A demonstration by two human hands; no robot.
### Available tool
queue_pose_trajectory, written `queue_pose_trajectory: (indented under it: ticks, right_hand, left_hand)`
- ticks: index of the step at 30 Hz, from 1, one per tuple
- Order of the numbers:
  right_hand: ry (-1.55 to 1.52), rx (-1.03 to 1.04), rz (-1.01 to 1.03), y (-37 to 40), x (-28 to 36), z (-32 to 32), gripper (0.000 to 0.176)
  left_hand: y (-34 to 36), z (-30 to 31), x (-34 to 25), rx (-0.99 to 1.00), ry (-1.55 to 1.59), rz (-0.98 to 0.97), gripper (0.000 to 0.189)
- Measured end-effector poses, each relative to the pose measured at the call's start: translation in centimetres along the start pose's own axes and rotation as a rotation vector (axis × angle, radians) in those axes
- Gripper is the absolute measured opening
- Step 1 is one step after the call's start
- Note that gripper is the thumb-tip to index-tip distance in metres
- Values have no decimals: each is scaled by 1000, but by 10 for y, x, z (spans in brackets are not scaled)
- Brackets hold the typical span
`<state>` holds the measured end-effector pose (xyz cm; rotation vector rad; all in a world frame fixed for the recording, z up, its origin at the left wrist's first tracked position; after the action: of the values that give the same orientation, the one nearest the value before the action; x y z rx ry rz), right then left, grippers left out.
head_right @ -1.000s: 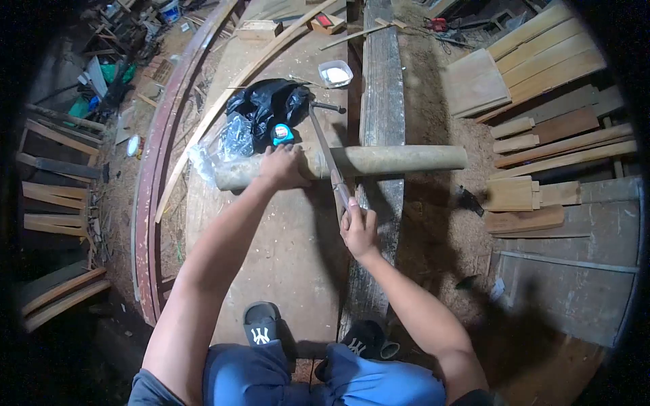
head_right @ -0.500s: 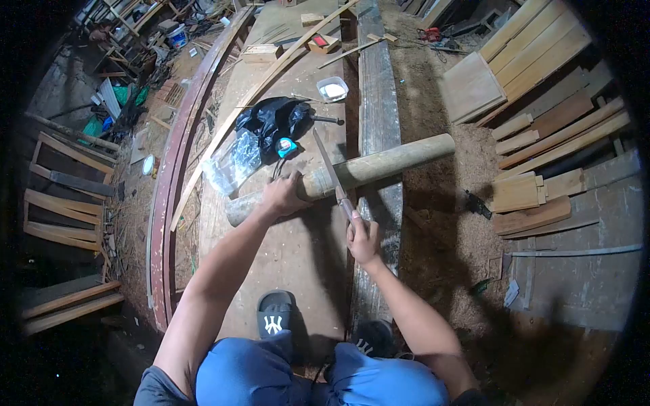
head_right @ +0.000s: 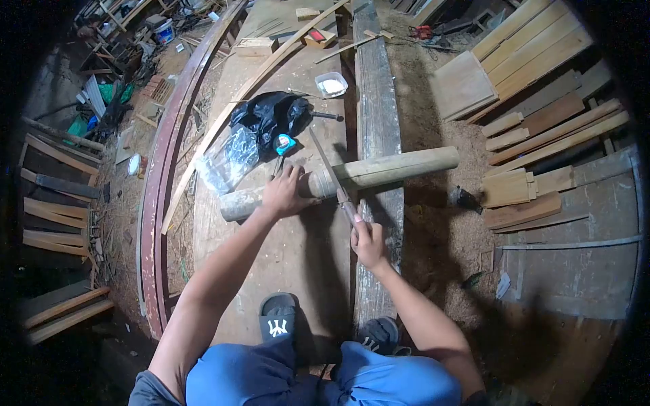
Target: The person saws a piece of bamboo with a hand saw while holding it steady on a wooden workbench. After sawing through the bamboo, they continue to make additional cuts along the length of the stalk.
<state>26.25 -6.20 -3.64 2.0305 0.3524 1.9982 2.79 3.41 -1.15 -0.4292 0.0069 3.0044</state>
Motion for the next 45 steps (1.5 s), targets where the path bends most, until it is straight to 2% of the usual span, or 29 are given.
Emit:
queue_pose_trajectory:
  ticks: [1,4,8,10,11,18,19,22,26,29,30,33,38,40,41,45]
  right_hand:
    - [7,-7,10,5,3,0,63]
    - [-27,22,-14,8,3,-2,62]
    - [-22,-25,-26,10,6,-3,61]
    - [-5,-20,84,13,16,-5,64]
    - [-3,-22,80,12,17,-4,64]
    - [-83,-65,-4,3,12,12,64]
    - [-56,-63,23,4,10,14,63]
    - [-41,-74,44,9,6,20,63]
    - [-38,-67,57,15,15,19,63]
    - [-25,-80,-22,18,5,22,66]
    - [-26,-79,-24,17,2,21,66]
    - [-17,-77,60,18,6,22,62]
    - [-35,-119,-12,15,16,20,62]
    - [-72,-103,-28,15,10,18,62]
    - [-105,-83,-37,15,9,15,62]
    - [-117,-70,-33,12,14,6,61]
  left_hand:
    - [-1,-11,4,141,-55,16,101]
    - [0,-7,-1,208,-82,44,97]
    - [1,-9,-6,184,-112,12,91]
    - [-4,3,-23,-149,-153,-108,87]
    - [-9,1,-28,-224,-127,-115,85]
    - [-20,-10,-35,-211,-128,-58,99]
    - [-23,-9,-35,-76,-114,-55,105]
    - [-32,-18,-15,301,-10,54,98]
    - [-15,-17,-22,386,-6,100,97]
    - [-13,-15,-28,-50,-101,-107,90]
    - [-14,-17,-25,-49,-102,-105,90]
    - [-22,-1,-30,-296,-152,-181,89]
    - [-24,7,-30,-247,-150,-141,88]
    - [-31,-5,-22,-74,-132,-130,89]
    - [-30,-5,-21,-54,-134,-122,90]
    - [-10,-4,-28,-165,-136,-82,92]
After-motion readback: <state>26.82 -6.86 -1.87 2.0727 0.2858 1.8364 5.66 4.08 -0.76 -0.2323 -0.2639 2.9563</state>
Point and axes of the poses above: each hand's wrist, its own y-axis away from the middle knuckle, its own z-axis out of the back of the hand, x = y × z, the point moved 10 cm from there along -y, towards the middle knuckle, and after that the axes turned 8 degrees about -x, right-handed, at the moved point
